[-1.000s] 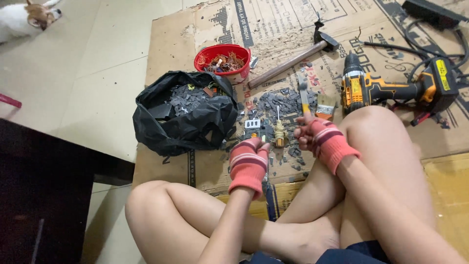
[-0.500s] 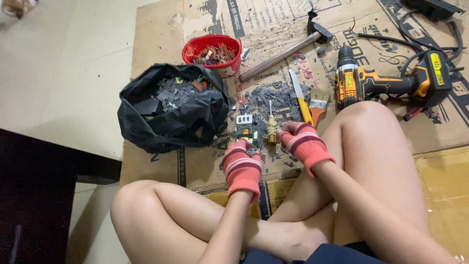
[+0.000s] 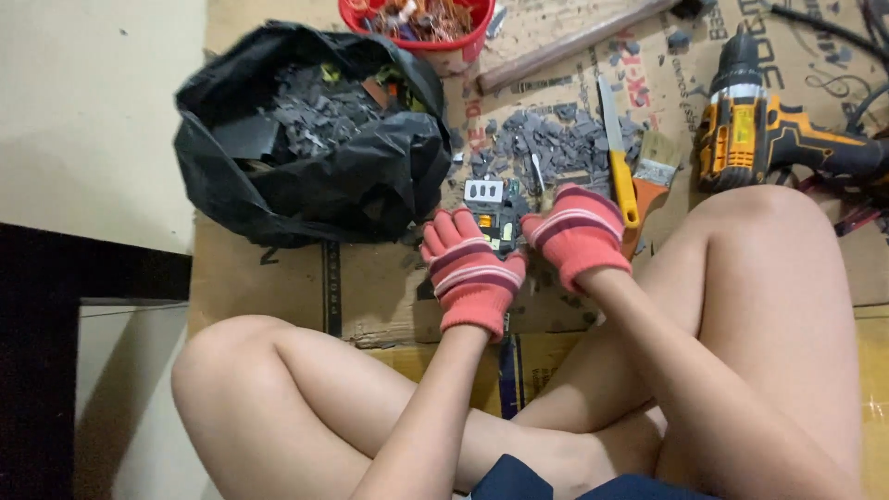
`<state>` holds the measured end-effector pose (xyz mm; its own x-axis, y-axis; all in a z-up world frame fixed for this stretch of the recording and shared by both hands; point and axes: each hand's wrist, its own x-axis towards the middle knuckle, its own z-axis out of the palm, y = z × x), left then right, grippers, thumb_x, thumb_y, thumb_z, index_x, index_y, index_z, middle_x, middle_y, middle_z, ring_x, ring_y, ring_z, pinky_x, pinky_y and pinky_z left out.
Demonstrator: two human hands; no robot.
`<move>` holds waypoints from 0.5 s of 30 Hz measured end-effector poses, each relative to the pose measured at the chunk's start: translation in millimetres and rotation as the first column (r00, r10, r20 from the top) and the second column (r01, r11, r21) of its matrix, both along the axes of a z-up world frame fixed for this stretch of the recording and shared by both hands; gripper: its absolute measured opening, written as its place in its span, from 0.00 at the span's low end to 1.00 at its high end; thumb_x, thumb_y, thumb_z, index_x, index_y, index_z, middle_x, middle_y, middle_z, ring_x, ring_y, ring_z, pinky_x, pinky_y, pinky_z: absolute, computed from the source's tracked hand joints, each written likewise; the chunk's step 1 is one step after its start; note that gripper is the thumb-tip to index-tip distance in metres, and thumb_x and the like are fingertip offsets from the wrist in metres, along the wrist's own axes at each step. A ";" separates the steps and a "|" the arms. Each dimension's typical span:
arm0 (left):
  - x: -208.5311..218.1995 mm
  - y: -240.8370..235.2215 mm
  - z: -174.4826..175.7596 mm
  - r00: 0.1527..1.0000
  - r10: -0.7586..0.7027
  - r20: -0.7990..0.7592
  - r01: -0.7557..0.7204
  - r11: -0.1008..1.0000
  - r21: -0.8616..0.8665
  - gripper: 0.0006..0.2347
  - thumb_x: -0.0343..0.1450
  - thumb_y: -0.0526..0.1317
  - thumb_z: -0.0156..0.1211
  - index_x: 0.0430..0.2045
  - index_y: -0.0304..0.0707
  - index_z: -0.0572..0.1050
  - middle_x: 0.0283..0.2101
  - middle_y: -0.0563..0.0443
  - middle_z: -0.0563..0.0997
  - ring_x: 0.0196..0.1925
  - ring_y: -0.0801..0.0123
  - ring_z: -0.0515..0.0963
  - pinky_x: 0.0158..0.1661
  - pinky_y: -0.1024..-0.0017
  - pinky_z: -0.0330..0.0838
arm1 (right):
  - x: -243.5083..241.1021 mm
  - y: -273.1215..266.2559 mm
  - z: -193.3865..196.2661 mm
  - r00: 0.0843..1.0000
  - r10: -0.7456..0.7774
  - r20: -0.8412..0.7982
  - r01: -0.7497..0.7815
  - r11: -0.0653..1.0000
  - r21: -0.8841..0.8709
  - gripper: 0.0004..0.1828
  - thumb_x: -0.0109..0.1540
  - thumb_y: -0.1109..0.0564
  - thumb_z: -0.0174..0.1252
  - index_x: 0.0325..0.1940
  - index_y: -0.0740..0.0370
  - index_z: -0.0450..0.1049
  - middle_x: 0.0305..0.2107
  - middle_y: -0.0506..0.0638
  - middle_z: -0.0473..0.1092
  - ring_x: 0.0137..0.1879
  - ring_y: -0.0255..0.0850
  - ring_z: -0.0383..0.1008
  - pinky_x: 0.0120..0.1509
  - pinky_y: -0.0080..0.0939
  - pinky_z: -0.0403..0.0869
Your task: The person sits on the floor and uses a screwdriver to remove screws from a small electronic device. They manipulate the device and its components while surrounded by tools and debris.
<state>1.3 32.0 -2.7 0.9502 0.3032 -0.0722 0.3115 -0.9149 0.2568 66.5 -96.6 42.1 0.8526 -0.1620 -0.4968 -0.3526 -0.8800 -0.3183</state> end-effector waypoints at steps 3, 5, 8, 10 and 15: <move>2.9 -0.4 -7.0 1.000 0.010 0.022 -0.010 1.000 -0.022 0.43 0.54 0.62 0.73 0.58 0.35 0.64 0.59 0.37 0.67 0.65 0.45 0.65 0.65 0.52 0.57 | -4.3 0.6 6.5 0.998 -0.001 -0.055 0.002 1.000 0.024 0.29 0.61 0.41 0.52 0.63 0.55 0.73 0.49 0.63 0.76 0.61 0.62 0.74 0.62 0.65 0.72; 2.0 -0.8 -8.4 0.999 0.024 0.022 -0.023 0.999 -0.036 0.43 0.54 0.62 0.73 0.59 0.33 0.64 0.59 0.36 0.67 0.65 0.44 0.66 0.64 0.51 0.58 | -11.6 -4.8 17.7 0.994 0.016 -0.110 -0.008 0.998 0.066 0.28 0.63 0.41 0.48 0.66 0.50 0.70 0.53 0.62 0.73 0.64 0.61 0.71 0.67 0.63 0.70; 3.2 -5.2 -12.3 0.999 0.038 0.029 -0.036 0.997 -0.062 0.44 0.55 0.61 0.73 0.60 0.32 0.63 0.60 0.35 0.67 0.65 0.42 0.66 0.63 0.50 0.59 | -22.6 -9.8 44.3 0.988 0.027 -0.151 0.002 0.982 0.187 0.28 0.64 0.44 0.46 0.68 0.48 0.67 0.56 0.64 0.72 0.67 0.61 0.68 0.72 0.61 0.66; 2.1 -4.4 -13.0 0.998 0.056 0.024 -0.054 0.996 -0.065 0.44 0.55 0.59 0.73 0.61 0.31 0.62 0.61 0.35 0.67 0.65 0.41 0.66 0.63 0.49 0.60 | -28.0 -15.2 49.2 0.988 0.040 -0.150 0.002 0.962 0.273 0.28 0.63 0.46 0.49 0.68 0.52 0.68 0.54 0.66 0.72 0.66 0.62 0.69 0.73 0.62 0.66; 3.4 -1.5 -1.8 0.998 0.041 0.040 -0.036 0.992 -0.123 0.41 0.55 0.54 0.72 0.60 0.31 0.64 0.59 0.35 0.69 0.62 0.45 0.69 0.62 0.50 0.61 | -30.3 -30.7 39.5 0.986 0.036 -0.165 0.027 0.930 0.366 0.25 0.64 0.52 0.56 0.66 0.57 0.73 0.61 0.61 0.70 0.71 0.58 0.65 0.76 0.58 0.61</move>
